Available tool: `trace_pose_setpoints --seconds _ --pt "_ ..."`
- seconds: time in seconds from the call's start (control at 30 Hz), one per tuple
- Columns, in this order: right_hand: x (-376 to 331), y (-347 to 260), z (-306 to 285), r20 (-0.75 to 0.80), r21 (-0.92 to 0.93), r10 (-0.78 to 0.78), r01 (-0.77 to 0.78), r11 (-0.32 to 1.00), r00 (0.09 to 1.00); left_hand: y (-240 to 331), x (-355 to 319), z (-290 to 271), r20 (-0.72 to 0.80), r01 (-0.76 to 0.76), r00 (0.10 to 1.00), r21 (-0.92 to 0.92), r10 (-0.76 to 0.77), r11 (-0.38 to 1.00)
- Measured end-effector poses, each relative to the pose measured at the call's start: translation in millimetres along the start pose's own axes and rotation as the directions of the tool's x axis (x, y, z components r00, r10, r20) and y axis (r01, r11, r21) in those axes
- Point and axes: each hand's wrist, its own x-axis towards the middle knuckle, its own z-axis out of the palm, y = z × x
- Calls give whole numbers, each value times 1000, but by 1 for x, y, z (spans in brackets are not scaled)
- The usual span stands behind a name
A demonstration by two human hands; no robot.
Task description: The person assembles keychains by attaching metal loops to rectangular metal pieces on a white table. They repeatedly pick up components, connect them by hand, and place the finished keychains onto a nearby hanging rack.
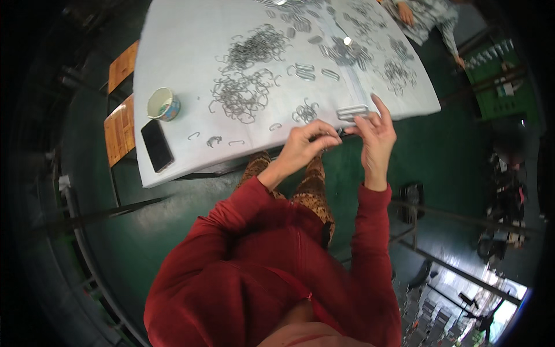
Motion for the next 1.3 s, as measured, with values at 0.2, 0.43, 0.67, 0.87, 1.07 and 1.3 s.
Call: trace_pose_setpoints --seconds 0.2,0.43,0.67,0.87,1.07,1.3 --pt "-14 -7 15 29 -107 -67 70 992 997 -8 2 -3 -19 24 999 -51 -25 998" --pt "-13 -4 19 42 -266 3 9 964 999 -3 -2 -7 82 126 989 5 -126 992" --pt "-7 19 13 -17 -82 75 -76 994 997 -16 -4 -16 71 173 983 -26 -171 985" --pt "-4 30 13 -48 -17 128 -129 992 991 -11 -1 -20 30 172 984 98 -176 980" --pt "-7 25 15 -104 34 50 -47 998 993 -21 -1 -21 31 161 986 108 -166 981" --pt "-12 17 9 -135 12 6 -4 1000 991 -28 20 -70 -113 -83 979 534 168 841"
